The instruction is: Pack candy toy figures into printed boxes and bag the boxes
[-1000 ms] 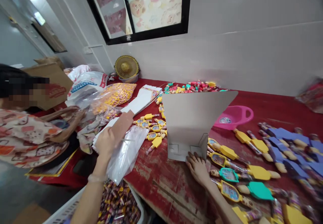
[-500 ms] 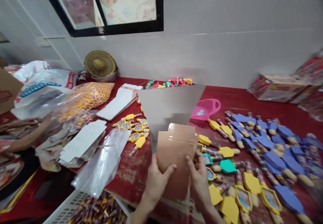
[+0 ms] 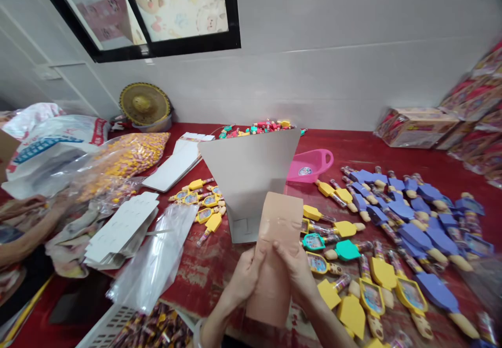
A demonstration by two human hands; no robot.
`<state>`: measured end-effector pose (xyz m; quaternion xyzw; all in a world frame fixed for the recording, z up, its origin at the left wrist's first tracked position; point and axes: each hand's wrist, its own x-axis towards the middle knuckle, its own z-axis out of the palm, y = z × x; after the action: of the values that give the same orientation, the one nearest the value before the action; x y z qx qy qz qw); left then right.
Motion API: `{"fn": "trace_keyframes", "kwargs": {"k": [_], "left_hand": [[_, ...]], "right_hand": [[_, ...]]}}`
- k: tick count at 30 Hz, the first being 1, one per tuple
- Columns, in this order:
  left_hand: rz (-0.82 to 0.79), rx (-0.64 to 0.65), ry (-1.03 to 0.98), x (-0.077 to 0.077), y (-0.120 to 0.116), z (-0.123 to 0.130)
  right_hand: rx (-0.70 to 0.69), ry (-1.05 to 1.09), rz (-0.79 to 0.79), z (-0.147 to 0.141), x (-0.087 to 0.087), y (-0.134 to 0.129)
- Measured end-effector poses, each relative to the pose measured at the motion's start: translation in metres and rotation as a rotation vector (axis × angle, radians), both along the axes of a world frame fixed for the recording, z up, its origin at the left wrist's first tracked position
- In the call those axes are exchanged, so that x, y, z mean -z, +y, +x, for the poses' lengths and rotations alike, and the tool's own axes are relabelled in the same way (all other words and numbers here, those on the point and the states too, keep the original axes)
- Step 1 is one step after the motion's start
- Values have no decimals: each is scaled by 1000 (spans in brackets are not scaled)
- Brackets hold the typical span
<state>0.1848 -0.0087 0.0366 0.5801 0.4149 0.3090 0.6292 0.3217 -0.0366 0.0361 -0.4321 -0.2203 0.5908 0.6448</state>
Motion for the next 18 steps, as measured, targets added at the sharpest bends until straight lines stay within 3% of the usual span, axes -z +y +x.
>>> {"fn": "trace_keyframes", "kwargs": {"k": [3, 7, 9, 12, 14, 15, 16, 18], "left_hand": [[105, 18, 104, 1, 6, -3], [547, -373, 382, -16, 20, -16], [611, -402, 471, -28, 25, -22], [370, -20, 429, -36, 27, -26], [150, 188, 310, -31, 27, -28], [71, 199, 255, -25, 26, -29], [17, 131, 215, -18, 25, -29], [-40, -135, 172, -4, 22, -30]], "right_hand": [[4, -230, 3, 14, -2, 4], [-140, -826, -24, 44, -6, 6], [-278, -951, 1, 52, -10, 6], [-409, -1005, 80, 55, -13, 6], [-389, -1067, 129, 57, -10, 6], [-315, -1100, 155, 60, -6, 6], [-195, -1133, 166, 65, -1, 6], [110, -1161, 112, 75, 11, 5]]}}
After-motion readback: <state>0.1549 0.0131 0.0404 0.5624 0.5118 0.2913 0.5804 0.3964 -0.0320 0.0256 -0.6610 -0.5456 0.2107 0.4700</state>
